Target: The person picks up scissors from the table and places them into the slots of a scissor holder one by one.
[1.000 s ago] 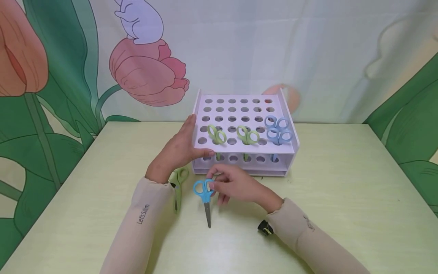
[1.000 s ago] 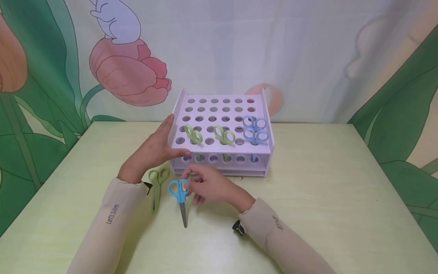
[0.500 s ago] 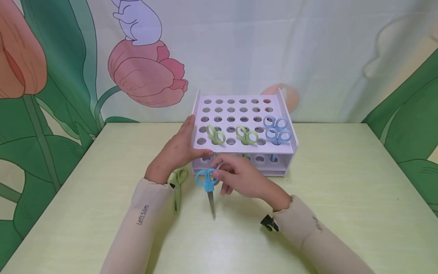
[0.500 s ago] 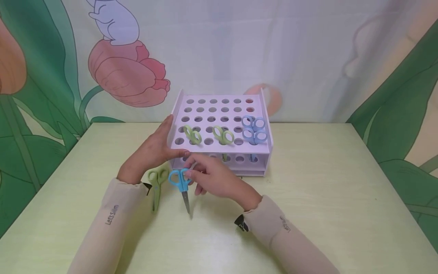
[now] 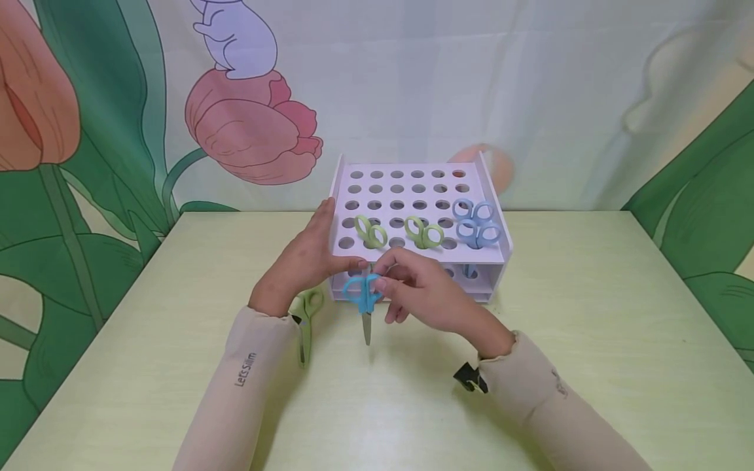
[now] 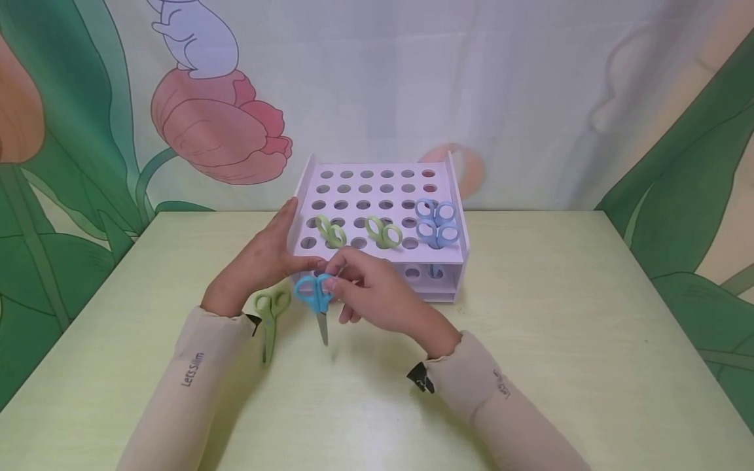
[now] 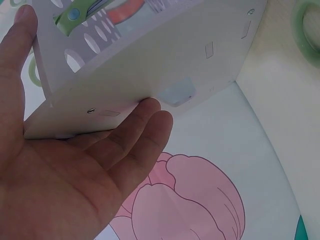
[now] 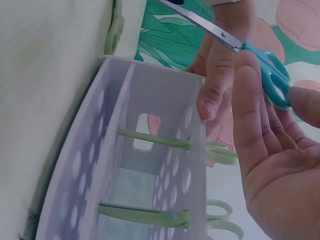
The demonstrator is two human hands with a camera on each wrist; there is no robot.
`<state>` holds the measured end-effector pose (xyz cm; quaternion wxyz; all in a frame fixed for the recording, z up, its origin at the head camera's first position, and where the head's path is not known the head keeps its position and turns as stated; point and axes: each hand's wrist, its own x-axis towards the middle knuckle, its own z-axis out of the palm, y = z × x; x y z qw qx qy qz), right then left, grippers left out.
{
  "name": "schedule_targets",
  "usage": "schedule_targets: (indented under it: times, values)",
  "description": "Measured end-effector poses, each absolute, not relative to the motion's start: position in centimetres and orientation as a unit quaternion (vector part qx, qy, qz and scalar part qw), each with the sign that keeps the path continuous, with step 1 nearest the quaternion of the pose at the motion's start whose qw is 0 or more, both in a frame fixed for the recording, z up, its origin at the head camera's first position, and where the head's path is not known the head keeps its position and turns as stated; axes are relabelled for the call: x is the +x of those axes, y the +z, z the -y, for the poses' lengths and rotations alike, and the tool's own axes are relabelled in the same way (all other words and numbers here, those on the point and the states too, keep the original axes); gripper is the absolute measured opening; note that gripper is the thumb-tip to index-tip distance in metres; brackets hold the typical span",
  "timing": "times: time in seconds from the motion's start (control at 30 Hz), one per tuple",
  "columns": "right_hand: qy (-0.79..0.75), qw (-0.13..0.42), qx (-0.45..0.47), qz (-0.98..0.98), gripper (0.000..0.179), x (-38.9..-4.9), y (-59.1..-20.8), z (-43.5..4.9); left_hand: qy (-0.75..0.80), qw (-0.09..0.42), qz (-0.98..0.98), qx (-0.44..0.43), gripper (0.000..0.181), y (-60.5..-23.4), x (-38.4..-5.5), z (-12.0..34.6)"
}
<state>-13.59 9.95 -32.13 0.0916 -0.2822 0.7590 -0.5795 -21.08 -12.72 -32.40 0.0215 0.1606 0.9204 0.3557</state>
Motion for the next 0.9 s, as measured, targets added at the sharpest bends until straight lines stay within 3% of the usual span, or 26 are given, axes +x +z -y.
schedule_targets:
  times: [0.5,0.9]
  values:
    - [-0.615,0.053,-0.269,-0.739,0.008,-13.5,-29.8,-11.4,0.343,0.024,-0.926,0.154,0.123,-32.3,-21.2,12.6]
    - [-0.637,-0.034,-0.247,-0.730,0.008,-13.9,-27.6,-13.2,0.332,0.034,-0.932,0.142,0.131,-32.3,-21.1,12.7]
